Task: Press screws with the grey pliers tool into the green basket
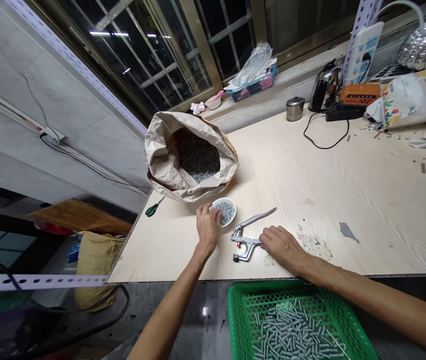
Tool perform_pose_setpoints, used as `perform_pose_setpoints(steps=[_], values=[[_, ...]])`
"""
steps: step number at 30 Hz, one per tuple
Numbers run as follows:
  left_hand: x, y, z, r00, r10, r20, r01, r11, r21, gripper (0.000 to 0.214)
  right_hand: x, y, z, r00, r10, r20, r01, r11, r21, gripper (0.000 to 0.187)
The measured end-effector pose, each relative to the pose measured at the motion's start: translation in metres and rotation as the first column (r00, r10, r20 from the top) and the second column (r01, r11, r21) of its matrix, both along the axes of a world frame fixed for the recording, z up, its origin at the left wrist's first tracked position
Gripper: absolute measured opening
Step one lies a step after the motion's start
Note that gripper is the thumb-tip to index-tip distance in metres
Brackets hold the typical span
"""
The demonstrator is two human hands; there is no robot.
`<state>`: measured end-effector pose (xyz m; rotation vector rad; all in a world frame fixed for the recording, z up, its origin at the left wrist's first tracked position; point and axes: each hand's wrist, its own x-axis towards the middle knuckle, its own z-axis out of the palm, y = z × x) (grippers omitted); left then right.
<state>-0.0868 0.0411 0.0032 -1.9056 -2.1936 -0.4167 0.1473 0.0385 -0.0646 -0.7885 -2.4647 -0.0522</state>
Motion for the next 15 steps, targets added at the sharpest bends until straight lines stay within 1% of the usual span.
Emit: perform_pose_setpoints(steps=[3, 6, 8, 11, 15], values=[[0.003, 0.004, 0.006, 0.998, 0.028, -0.064, -0.029, 0.999, -0.017, 0.03, 0.0, 0.0, 0.0, 1.0, -0.003, 0.0, 0.003, 1.0, -0.001, 0.012], [0.008, 0.008, 0.009, 0.989, 0.074, -0.128, -0.086, 0.992, -0.091, 0.031, 0.0, 0.0, -0.001, 1.0, -0.005, -0.008, 0.005, 1.0, 0.0, 0.013], [0.012, 0.009, 0.009, 0.984, 0.108, -0.138, -0.129, 0.979, -0.155, 0.029, 0.0, 0.0, -0.001, 1.0, -0.002, -0.011, 0.002, 1.0, 0.008, 0.013], [0.017, 0.013, 0.011, 0.987, 0.141, -0.076, -0.156, 0.955, -0.252, 0.024, 0.0, 0.0, -0.001, 1.0, -0.004, -0.015, 0.005, 1.0, 0.017, 0.013], [0.017, 0.016, 0.014, 0.987, 0.16, 0.035, -0.139, 0.931, -0.336, 0.021, 0.0, 0.001, -0.001, 1.0, -0.008, -0.011, 0.008, 1.0, 0.021, 0.014]])
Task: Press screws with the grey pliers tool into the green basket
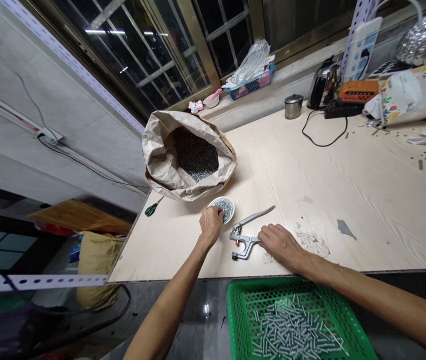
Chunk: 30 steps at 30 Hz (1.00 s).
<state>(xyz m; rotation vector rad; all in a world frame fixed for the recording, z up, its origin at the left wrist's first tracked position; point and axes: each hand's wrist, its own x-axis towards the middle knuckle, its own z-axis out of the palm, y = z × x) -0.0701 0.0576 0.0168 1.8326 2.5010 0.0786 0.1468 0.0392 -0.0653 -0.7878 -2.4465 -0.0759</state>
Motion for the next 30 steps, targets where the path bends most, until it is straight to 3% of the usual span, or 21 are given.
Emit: perform_pose_setpoints(steps=[7, 11, 15, 19, 21, 24, 26, 28, 30], values=[[-0.012, -0.004, 0.002, 0.999, -0.041, 0.004, 0.041, 0.999, 0.003, 0.028, 0.0, -0.001, 0.0, 1.0, -0.005, -0.004, 0.005, 1.0, 0.017, 0.015], [-0.014, -0.017, 0.01, 0.977, -0.131, -0.166, 0.132, 0.991, -0.007, 0.031, 0.0, 0.0, 0.001, 1.0, -0.006, -0.001, 0.006, 1.0, 0.016, 0.015], [-0.007, -0.046, 0.014, 0.921, -0.263, -0.288, 0.289, 0.956, 0.051, 0.032, 0.0, 0.0, 0.0, 1.0, -0.005, -0.004, 0.005, 1.0, 0.008, 0.015], [-0.005, -0.087, -0.007, 0.89, -0.411, -0.195, 0.445, 0.876, 0.186, 0.033, 0.001, 0.0, 0.0, 1.0, 0.003, 0.005, -0.003, 1.0, -0.007, 0.014], [-0.009, -0.105, -0.022, 0.884, -0.44, -0.156, 0.464, 0.869, 0.175, 0.034, 0.002, 0.0, 0.001, 1.0, 0.004, 0.014, -0.004, 1.0, -0.017, 0.014], [-0.019, -0.12, -0.036, 0.918, -0.386, -0.091, 0.392, 0.918, 0.063, 0.031, 0.004, 0.001, 0.003, 0.999, 0.021, 0.027, -0.021, 0.999, -0.025, 0.016], [-0.023, -0.121, -0.037, 0.949, -0.315, -0.007, 0.316, 0.949, 0.025, 0.027, 0.005, 0.002, 0.005, 0.998, 0.052, 0.03, -0.053, 0.999, 0.006, 0.017], [-0.023, -0.117, -0.034, 0.964, -0.221, 0.151, 0.214, 0.975, 0.059, 0.022, 0.007, 0.002, 0.009, 0.996, 0.079, 0.028, -0.081, 0.995, 0.066, 0.019], [-0.018, -0.112, -0.028, 0.912, -0.07, 0.404, 0.044, 0.996, 0.073, 0.018, 0.008, 0.001, 0.015, 0.995, 0.09, 0.032, -0.094, 0.987, 0.129, 0.022]])
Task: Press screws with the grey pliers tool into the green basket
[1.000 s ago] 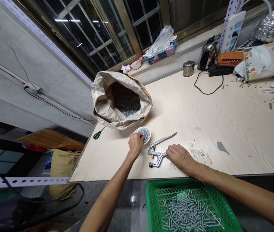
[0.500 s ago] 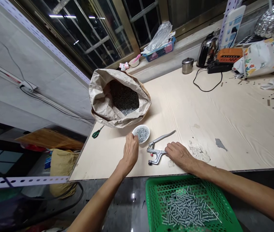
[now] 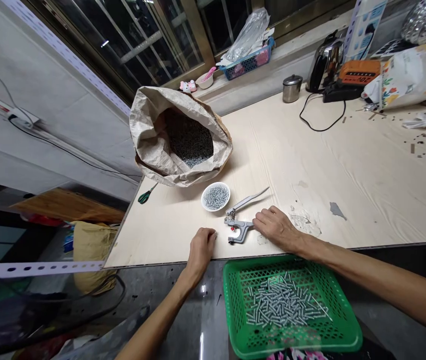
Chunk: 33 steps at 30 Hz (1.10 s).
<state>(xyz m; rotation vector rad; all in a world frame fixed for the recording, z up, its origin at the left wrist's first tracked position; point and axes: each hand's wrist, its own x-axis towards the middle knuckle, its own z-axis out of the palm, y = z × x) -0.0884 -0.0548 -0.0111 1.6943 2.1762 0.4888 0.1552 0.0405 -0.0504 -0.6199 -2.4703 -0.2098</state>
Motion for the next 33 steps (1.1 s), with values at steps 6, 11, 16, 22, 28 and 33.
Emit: perform_pose_setpoints(steps=[6, 11, 16, 22, 28, 33], values=[[0.027, 0.002, 0.008, 0.716, 0.305, 0.628, -0.251, 0.952, -0.176, 0.042, 0.003, -0.003, 0.011, 0.999, 0.028, 0.024, -0.03, 0.996, 0.09, 0.028], [0.037, 0.001, 0.004, 0.689, 0.335, 0.643, -0.285, 0.941, -0.185, 0.043, 0.003, -0.003, 0.01, 0.999, 0.031, 0.027, -0.033, 0.996, 0.088, 0.028], [0.036, 0.006, 0.001, 0.719, 0.323, 0.616, -0.265, 0.946, -0.187, 0.042, 0.003, -0.003, 0.009, 0.999, 0.026, 0.024, -0.027, 0.997, 0.077, 0.029], [0.035, 0.015, 0.005, 0.725, 0.351, 0.593, -0.248, 0.936, -0.251, 0.039, 0.002, -0.002, 0.009, 0.995, 0.013, 0.097, -0.012, 1.0, -0.015, 0.033], [0.033, 0.026, 0.021, 0.736, 0.45, 0.506, -0.11, 0.817, -0.566, 0.032, 0.0, -0.001, 0.002, 0.994, 0.068, 0.087, -0.059, 0.994, -0.093, 0.032], [0.036, 0.032, 0.029, 0.769, 0.49, 0.41, -0.081, 0.711, -0.698, 0.028, -0.002, -0.001, -0.001, 0.991, 0.052, 0.124, -0.033, 0.989, -0.146, 0.027]])
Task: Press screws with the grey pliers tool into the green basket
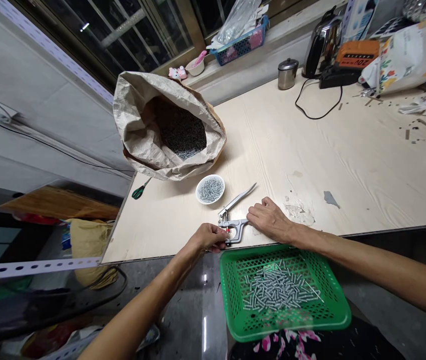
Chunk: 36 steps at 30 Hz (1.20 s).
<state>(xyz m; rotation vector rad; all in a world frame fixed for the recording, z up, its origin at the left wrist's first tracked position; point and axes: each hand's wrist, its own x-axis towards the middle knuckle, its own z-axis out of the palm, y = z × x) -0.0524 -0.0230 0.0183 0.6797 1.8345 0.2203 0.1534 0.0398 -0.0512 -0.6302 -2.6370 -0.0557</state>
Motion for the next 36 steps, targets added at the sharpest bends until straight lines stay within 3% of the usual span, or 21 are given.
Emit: perform_pose_setpoints(steps=[4, 7, 12, 14, 18, 24, 26, 28, 30, 32, 34, 36], values=[[0.002, 0.0, -0.001, 1.0, 0.003, -0.005, -0.003, 0.999, -0.037, 0.027, 0.004, -0.002, 0.005, 0.999, 0.0, 0.036, 0.003, 0.996, -0.087, 0.019], [0.001, -0.003, -0.003, 1.0, 0.012, 0.014, -0.011, 0.999, -0.035, 0.028, 0.01, 0.002, 0.011, 0.999, 0.036, 0.019, -0.031, 0.979, -0.203, 0.025], [0.0, -0.005, -0.003, 1.0, 0.006, 0.008, -0.005, 1.0, -0.017, 0.028, 0.016, 0.028, 0.018, 1.0, 0.002, 0.028, 0.006, 0.954, -0.299, 0.082], [0.0, -0.005, -0.003, 1.0, 0.0, -0.001, 0.0, 1.0, -0.013, 0.028, 0.014, 0.039, 0.019, 0.994, 0.052, 0.093, -0.02, 0.949, -0.316, 0.092], [0.001, -0.006, -0.004, 1.0, 0.001, -0.004, -0.001, 1.0, 0.002, 0.026, 0.007, 0.049, 0.023, 0.982, 0.126, 0.141, -0.076, 0.946, -0.316, 0.087], [-0.001, -0.007, -0.006, 1.0, 0.015, 0.004, -0.015, 1.0, 0.012, 0.022, 0.005, 0.044, 0.028, 0.986, 0.097, 0.137, -0.054, 0.956, -0.289, 0.07], [0.0, -0.01, -0.007, 0.998, -0.046, -0.044, 0.047, 0.999, 0.016, 0.024, 0.006, 0.04, 0.031, 0.985, 0.094, 0.144, -0.047, 0.954, -0.297, 0.062], [0.004, -0.015, -0.007, 0.962, -0.155, -0.225, 0.18, 0.979, 0.099, 0.026, 0.007, 0.035, 0.032, 0.985, 0.088, 0.147, -0.036, 0.946, -0.321, 0.055], [0.012, -0.02, -0.008, 0.837, -0.237, -0.493, 0.396, 0.884, 0.247, 0.023, 0.007, 0.031, 0.033, 0.989, 0.073, 0.13, -0.024, 0.938, -0.346, 0.051], [0.022, -0.019, -0.01, 0.668, -0.257, -0.698, 0.63, 0.694, 0.348, 0.029, 0.006, 0.028, 0.03, 0.991, 0.069, 0.113, -0.024, 0.933, -0.359, 0.048], [0.032, -0.012, -0.014, 0.528, -0.282, -0.801, 0.792, 0.504, 0.344, 0.048, 0.005, 0.025, 0.027, 0.995, 0.056, 0.087, -0.021, 0.935, -0.355, 0.045], [0.039, -0.001, -0.017, 0.414, -0.315, -0.854, 0.88, 0.38, 0.287, 0.06, 0.004, 0.023, 0.025, 0.997, 0.038, 0.064, -0.013, 0.937, -0.349, 0.042]])
